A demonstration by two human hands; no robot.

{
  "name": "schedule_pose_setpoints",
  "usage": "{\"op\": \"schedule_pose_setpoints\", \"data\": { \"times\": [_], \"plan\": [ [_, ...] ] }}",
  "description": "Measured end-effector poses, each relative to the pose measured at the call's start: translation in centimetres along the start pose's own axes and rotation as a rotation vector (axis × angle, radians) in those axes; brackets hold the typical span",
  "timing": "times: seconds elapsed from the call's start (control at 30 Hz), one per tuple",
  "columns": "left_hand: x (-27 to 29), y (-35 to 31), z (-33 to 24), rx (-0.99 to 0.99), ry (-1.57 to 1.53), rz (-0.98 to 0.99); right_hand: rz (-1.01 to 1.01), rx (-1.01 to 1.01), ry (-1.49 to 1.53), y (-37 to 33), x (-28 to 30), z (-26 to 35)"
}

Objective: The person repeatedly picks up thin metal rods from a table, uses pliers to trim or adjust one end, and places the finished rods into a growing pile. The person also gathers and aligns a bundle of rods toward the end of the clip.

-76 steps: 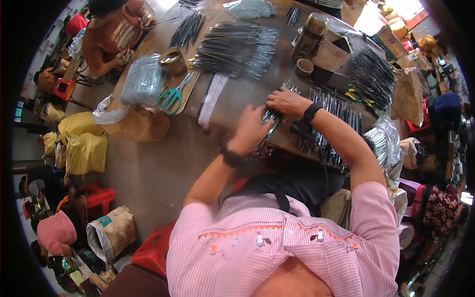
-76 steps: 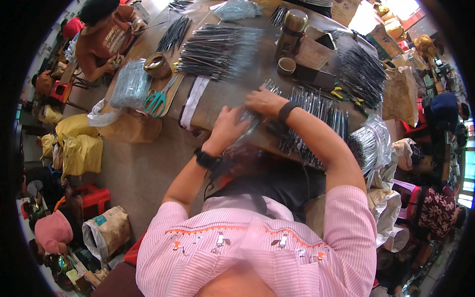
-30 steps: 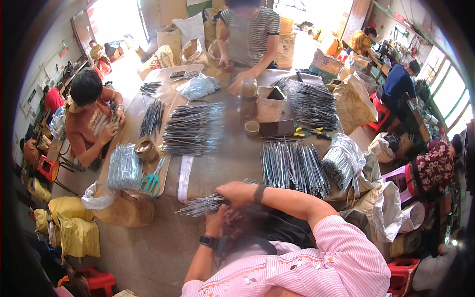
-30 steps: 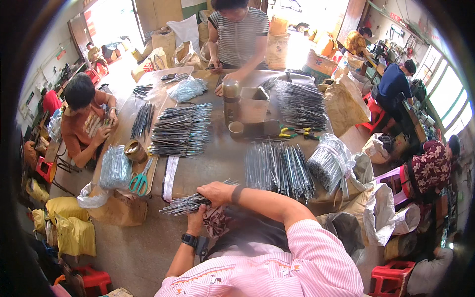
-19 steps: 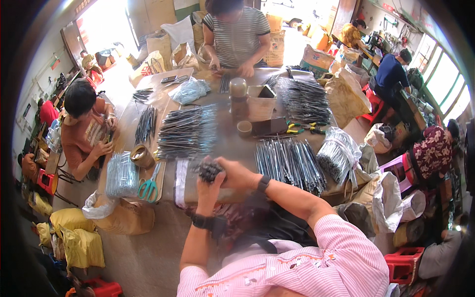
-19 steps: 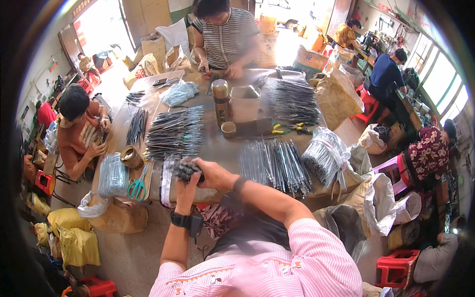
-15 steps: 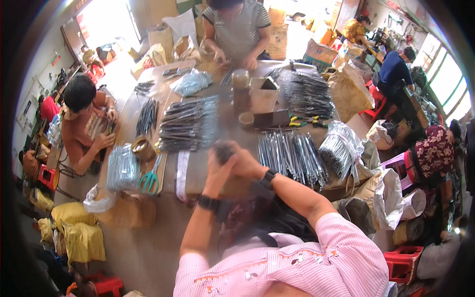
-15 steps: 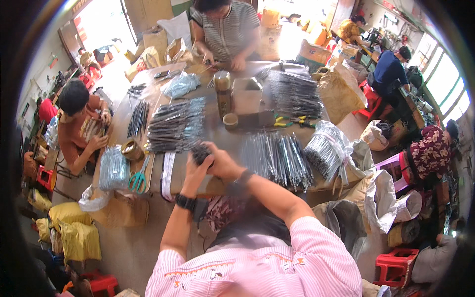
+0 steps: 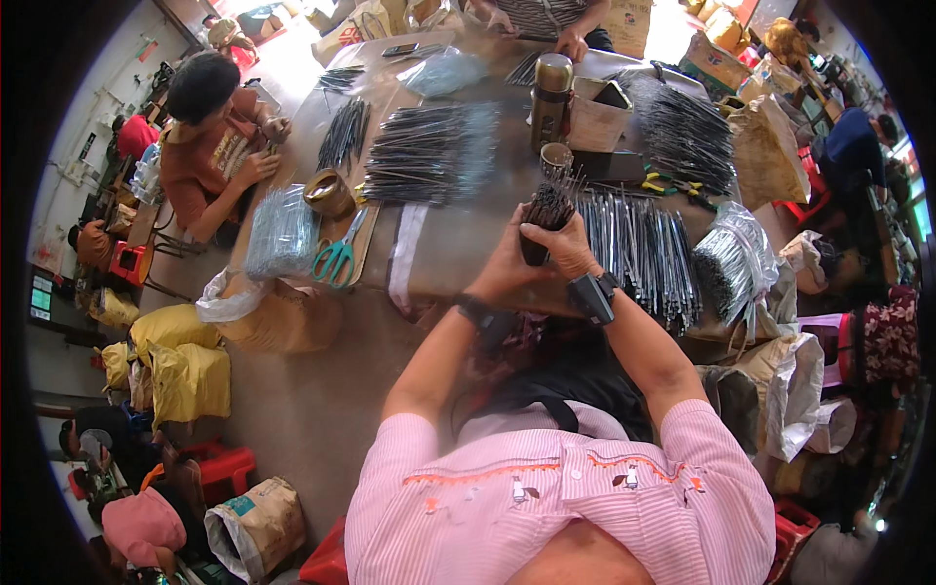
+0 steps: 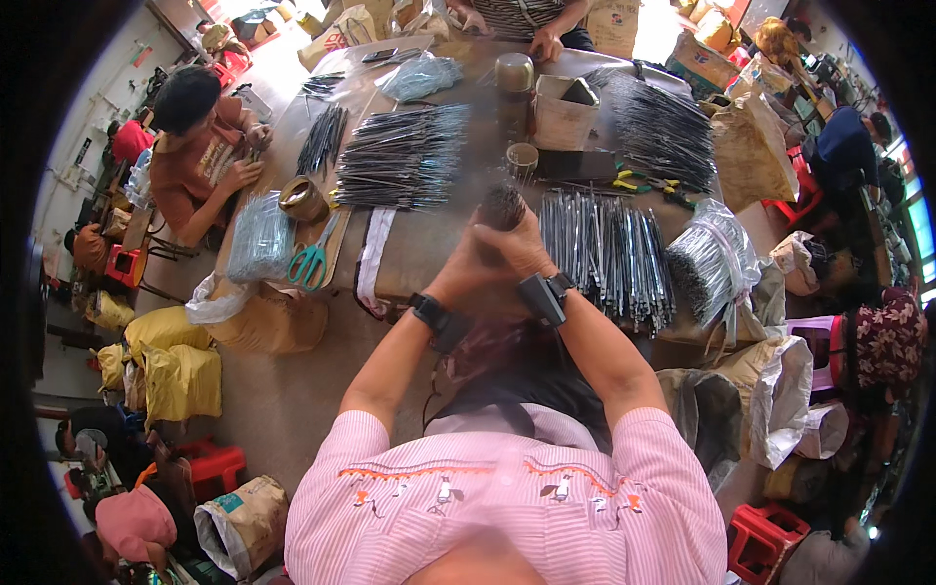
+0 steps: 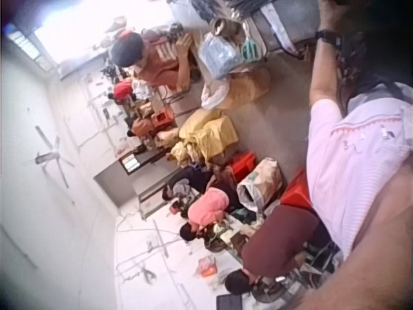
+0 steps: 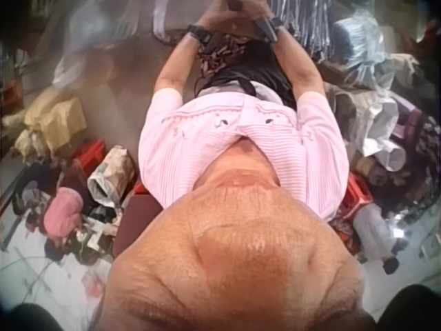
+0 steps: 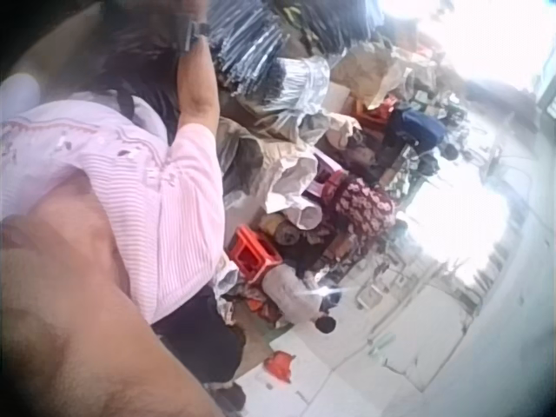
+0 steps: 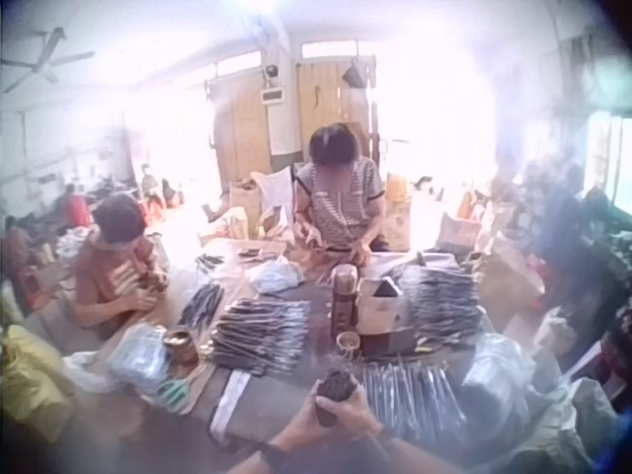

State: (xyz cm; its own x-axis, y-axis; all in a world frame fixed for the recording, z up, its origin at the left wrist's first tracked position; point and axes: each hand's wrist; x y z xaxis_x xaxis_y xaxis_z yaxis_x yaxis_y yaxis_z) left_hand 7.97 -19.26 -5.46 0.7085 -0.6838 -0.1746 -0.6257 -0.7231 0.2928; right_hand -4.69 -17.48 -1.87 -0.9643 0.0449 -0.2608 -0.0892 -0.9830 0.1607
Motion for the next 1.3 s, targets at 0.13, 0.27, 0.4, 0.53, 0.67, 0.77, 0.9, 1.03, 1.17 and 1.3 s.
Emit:
{"op": "schedule_pose_setpoints", "data": {
  "times": [0.13,0.27,0.4,0.53,0.67,0.77,0.9,1.03,1.17,1.3],
  "plan": [
    [-1.1,0.4,1.8,-0.048,0.423,-0.219,-0.048,0.021,0.001,-0.5,-0.8,-0.4],
    [-1.7,-0.1,2.0,-0.016,0.665,-0.377,-0.106,0.036,-0.06,-1.1,-1.6,0.3],
    [-2.4,-0.6,0.7,0.006,0.734,-0.365,-0.075,0.118,-0.042,-2.3,-2.0,1.4],
    [-2.9,-1.3,-0.4,-0.017,0.411,-0.504,-0.108,0.161,-0.101,-2.6,-2.7,1.2],
    [-2.7,-1.1,-0.4,0.065,0.472,-0.457,-0.064,0.109,-0.163,-2.6,-2.3,0.8],
    [-2.5,-1.2,0.3,0.041,0.481,-0.45,-0.068,0.094,-0.12,-2.8,-2.0,0.3],
    [-2.4,-1.6,1.4,0.214,0.621,-0.4,-0.079,-0.076,-0.061,-2.9,-1.7,-0.4],
    [-2.5,-1.8,1.3,0.261,0.52,-0.385,-0.131,-0.046,-0.036,-3.2,-2.1,0.0],
    [-3.7,-2.8,-0.6,0.277,0.319,-0.319,-0.231,-0.116,0.132,-4.2,-2.1,2.1],
    [-4.9,-4.3,-2.5,0.38,0.327,-0.237,-0.294,-0.294,0.322,-5.4,-1.9,4.1]
  ]
}}
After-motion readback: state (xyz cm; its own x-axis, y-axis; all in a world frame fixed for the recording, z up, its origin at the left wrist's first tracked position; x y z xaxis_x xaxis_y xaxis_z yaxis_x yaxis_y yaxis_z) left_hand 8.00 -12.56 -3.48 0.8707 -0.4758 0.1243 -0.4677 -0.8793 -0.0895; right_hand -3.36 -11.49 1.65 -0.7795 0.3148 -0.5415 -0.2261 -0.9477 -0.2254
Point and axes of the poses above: each hand's wrist, its own y-axis towards the middle knuckle, its own x-axis out of the back of the hand, z = x × y, and after that the axes turned 3 degrees about x, right-handed
